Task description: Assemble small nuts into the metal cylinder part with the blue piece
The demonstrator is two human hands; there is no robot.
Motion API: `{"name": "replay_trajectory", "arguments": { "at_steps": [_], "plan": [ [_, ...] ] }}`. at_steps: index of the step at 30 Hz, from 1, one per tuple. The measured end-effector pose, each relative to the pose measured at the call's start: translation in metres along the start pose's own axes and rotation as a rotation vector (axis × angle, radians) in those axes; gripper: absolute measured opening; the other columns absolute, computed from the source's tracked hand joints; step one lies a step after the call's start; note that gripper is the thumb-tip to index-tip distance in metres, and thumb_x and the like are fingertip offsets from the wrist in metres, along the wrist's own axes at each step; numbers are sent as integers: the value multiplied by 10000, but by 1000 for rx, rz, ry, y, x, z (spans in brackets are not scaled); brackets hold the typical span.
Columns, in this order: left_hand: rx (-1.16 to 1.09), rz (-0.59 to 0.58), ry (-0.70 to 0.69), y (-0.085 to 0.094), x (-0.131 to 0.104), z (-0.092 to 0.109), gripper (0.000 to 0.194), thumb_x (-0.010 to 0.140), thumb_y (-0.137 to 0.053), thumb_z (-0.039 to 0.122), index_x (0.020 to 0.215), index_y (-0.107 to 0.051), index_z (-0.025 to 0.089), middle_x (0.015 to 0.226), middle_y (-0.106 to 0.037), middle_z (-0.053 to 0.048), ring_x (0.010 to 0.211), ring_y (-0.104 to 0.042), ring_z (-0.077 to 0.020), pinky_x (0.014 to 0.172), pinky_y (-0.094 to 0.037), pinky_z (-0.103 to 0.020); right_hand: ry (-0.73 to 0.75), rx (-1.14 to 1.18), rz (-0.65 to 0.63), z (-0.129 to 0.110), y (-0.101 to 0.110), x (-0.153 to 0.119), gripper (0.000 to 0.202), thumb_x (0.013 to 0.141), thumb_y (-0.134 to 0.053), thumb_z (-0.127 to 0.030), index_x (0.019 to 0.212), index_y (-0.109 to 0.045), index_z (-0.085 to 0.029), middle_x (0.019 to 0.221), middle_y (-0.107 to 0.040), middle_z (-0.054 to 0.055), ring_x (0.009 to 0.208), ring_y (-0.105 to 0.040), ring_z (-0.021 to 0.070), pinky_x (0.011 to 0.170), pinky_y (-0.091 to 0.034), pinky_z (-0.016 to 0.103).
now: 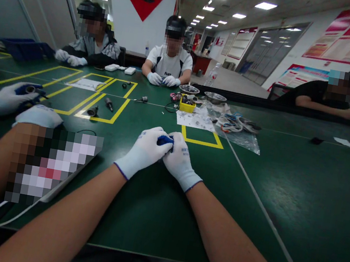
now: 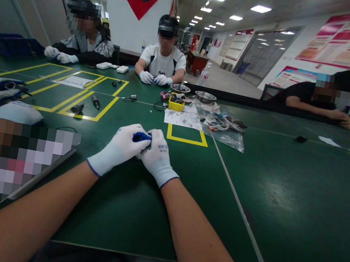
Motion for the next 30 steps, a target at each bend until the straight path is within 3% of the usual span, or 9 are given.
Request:
{"name": "replay_trajectory", "arguments": {
  "at_steps": [6,13,17,26,30],
  "plan": [
    [47,42,139,1,1,-2,24,793,-729,187,769,-725,189,810,-716,-27,807,-659,-213,804,-495,-352,7,-98,-27,-1,-2,1,200,770,-626,-212,963,-574,-217,1002,-602,85,868,-592,257,787,-496,388],
    [-334,10,225,-6,2,-10,38,747,-686,153,731,-719,162,717,-719,-5,702,-653,-174,677,-499,-290,37,-196,-4,-6,3,2,237,784,-568,-137,1015,-597,-182,1009,-605,103,909,-598,272,790,-467,380],
    [-440,5,259,-11,2,-16,73,738,-700,203,677,-695,164,673,-710,-10,649,-638,-170,614,-487,-281,36,-211,-7,-7,3,3,231,786,-591,-149,1014,-599,-183,1010,-600,105,913,-596,275,786,-461,379],
    [-307,42,267,-5,2,-12,35,714,-705,174,686,-725,172,681,-721,-9,683,-644,-175,667,-496,-295,59,-220,12,-5,0,2,213,797,-614,-180,1007,-586,-204,1000,-604,96,897,-588,272,775,-459,380],
    [-352,38,343,-7,2,-14,81,719,-686,145,642,-678,167,646,-678,7,658,-613,-157,645,-481,-285,57,-278,-19,-7,-1,2,217,791,-618,-174,1005,-588,-197,998,-604,112,887,-580,284,771,-459,397]
  ]
}}
Point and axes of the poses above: each hand's wrist, its own x-axis towards the middle knuckle, its own y-axis out of the back of the hand, z = x × y, the point moved 5 cm from there along x, towards the middle knuckle
